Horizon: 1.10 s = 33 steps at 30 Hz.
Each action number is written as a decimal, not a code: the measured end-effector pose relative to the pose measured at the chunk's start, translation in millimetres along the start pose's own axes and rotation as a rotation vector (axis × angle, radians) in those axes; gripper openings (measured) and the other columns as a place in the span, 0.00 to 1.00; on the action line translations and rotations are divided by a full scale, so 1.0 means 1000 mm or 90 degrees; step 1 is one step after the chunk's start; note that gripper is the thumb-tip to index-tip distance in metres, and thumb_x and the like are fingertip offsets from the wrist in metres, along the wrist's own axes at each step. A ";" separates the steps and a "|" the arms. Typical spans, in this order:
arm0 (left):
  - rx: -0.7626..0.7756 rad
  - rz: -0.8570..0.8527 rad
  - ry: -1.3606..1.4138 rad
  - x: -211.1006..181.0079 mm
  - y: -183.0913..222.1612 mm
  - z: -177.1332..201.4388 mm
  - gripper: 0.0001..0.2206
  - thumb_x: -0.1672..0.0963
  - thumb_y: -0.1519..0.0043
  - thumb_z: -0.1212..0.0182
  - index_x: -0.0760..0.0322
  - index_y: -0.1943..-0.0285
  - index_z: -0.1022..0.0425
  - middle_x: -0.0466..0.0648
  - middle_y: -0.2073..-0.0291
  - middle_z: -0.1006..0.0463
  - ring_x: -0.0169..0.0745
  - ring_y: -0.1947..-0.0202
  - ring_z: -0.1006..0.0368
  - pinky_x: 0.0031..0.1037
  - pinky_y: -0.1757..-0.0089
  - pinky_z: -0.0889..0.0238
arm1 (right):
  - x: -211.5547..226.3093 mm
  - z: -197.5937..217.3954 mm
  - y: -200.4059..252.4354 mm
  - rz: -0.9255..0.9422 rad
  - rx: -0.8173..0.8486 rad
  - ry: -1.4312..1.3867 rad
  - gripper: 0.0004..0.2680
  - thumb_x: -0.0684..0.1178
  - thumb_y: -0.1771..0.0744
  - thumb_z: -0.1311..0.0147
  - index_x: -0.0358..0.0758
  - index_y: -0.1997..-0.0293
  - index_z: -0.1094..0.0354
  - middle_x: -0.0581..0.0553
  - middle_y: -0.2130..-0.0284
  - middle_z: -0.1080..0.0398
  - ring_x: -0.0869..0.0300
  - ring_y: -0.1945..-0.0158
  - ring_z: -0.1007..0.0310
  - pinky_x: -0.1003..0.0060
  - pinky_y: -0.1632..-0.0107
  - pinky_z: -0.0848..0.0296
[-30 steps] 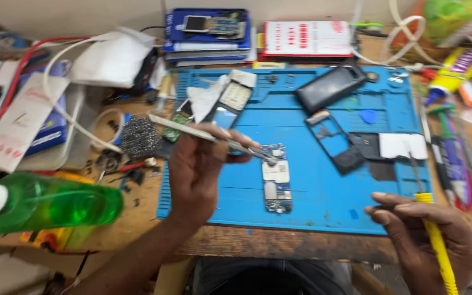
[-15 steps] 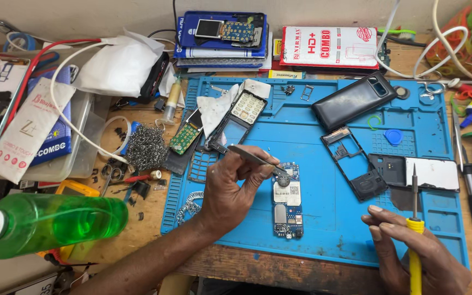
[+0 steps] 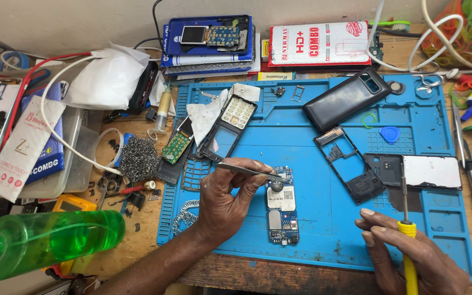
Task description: The person uses a soldering iron and tweezers to work on the internal circuitry of a mobile phone board on a blue repair mat. They handle the main circuit board and various small components, applying heat to specific points and repositioning parts.
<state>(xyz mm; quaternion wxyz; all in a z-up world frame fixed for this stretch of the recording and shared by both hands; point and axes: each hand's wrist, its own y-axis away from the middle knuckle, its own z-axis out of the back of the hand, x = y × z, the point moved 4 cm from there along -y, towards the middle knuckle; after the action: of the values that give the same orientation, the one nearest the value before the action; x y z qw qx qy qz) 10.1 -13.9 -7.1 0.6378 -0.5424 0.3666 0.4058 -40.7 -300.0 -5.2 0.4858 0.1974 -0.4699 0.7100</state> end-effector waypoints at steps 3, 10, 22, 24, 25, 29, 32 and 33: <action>0.000 0.001 -0.001 0.001 0.000 -0.001 0.08 0.61 0.31 0.40 0.64 0.46 0.31 0.52 0.55 0.17 0.39 0.50 0.17 0.25 0.54 0.17 | 0.000 0.000 0.001 0.003 0.002 0.010 0.11 0.35 0.36 0.41 0.37 0.51 0.33 0.33 0.55 0.23 0.54 0.54 0.18 0.60 0.49 0.17; -0.006 -0.009 0.013 0.003 0.002 0.000 0.08 0.61 0.31 0.40 0.64 0.45 0.31 0.53 0.54 0.18 0.40 0.49 0.17 0.26 0.52 0.17 | -0.008 0.000 0.006 -0.016 0.015 0.027 0.11 0.36 0.36 0.40 0.39 0.49 0.32 0.34 0.54 0.22 0.54 0.53 0.17 0.61 0.50 0.16; 0.000 -0.007 0.008 0.004 0.002 0.000 0.07 0.61 0.31 0.41 0.64 0.46 0.31 0.52 0.55 0.17 0.39 0.51 0.17 0.25 0.54 0.16 | -0.005 -0.001 0.006 -0.022 -0.007 0.014 0.11 0.37 0.35 0.39 0.40 0.49 0.31 0.35 0.55 0.22 0.56 0.56 0.17 0.63 0.52 0.16; -0.002 -0.006 0.015 0.005 0.002 0.000 0.07 0.60 0.31 0.41 0.64 0.46 0.30 0.52 0.55 0.17 0.39 0.51 0.16 0.25 0.54 0.16 | -0.003 -0.002 0.005 -0.022 -0.012 0.024 0.11 0.36 0.36 0.39 0.40 0.50 0.31 0.35 0.55 0.22 0.55 0.56 0.17 0.63 0.52 0.17; -0.004 0.002 0.014 0.006 0.002 -0.001 0.07 0.60 0.31 0.41 0.64 0.46 0.30 0.52 0.55 0.17 0.38 0.52 0.16 0.25 0.54 0.16 | -0.002 -0.002 0.005 -0.020 -0.013 0.033 0.11 0.36 0.36 0.39 0.40 0.50 0.32 0.35 0.56 0.22 0.55 0.56 0.17 0.62 0.52 0.17; -0.010 0.027 0.018 0.008 0.002 0.000 0.07 0.60 0.31 0.41 0.64 0.46 0.30 0.52 0.56 0.17 0.38 0.53 0.16 0.26 0.55 0.16 | -0.001 -0.003 0.006 -0.016 -0.013 0.042 0.12 0.36 0.35 0.38 0.41 0.49 0.31 0.36 0.55 0.22 0.57 0.57 0.17 0.65 0.52 0.17; -0.020 0.020 0.043 0.005 0.002 0.002 0.07 0.60 0.30 0.41 0.64 0.45 0.31 0.52 0.55 0.17 0.37 0.52 0.17 0.27 0.53 0.17 | -0.002 -0.003 0.005 -0.004 -0.010 0.038 0.12 0.35 0.36 0.38 0.40 0.49 0.30 0.35 0.55 0.22 0.57 0.57 0.17 0.65 0.54 0.17; -0.024 0.014 0.054 0.004 0.002 0.003 0.07 0.60 0.30 0.41 0.64 0.45 0.31 0.52 0.55 0.17 0.37 0.52 0.17 0.27 0.52 0.17 | -0.002 -0.003 0.005 -0.003 -0.010 0.036 0.12 0.35 0.36 0.38 0.40 0.49 0.31 0.36 0.55 0.22 0.57 0.58 0.17 0.66 0.54 0.17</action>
<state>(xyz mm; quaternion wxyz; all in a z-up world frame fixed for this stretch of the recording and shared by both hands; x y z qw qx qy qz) 9.8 -10.6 -11.5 0.6067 -0.5671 0.3917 0.3961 -43.5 -299.0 -10.7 0.5021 0.1742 -0.4610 0.7107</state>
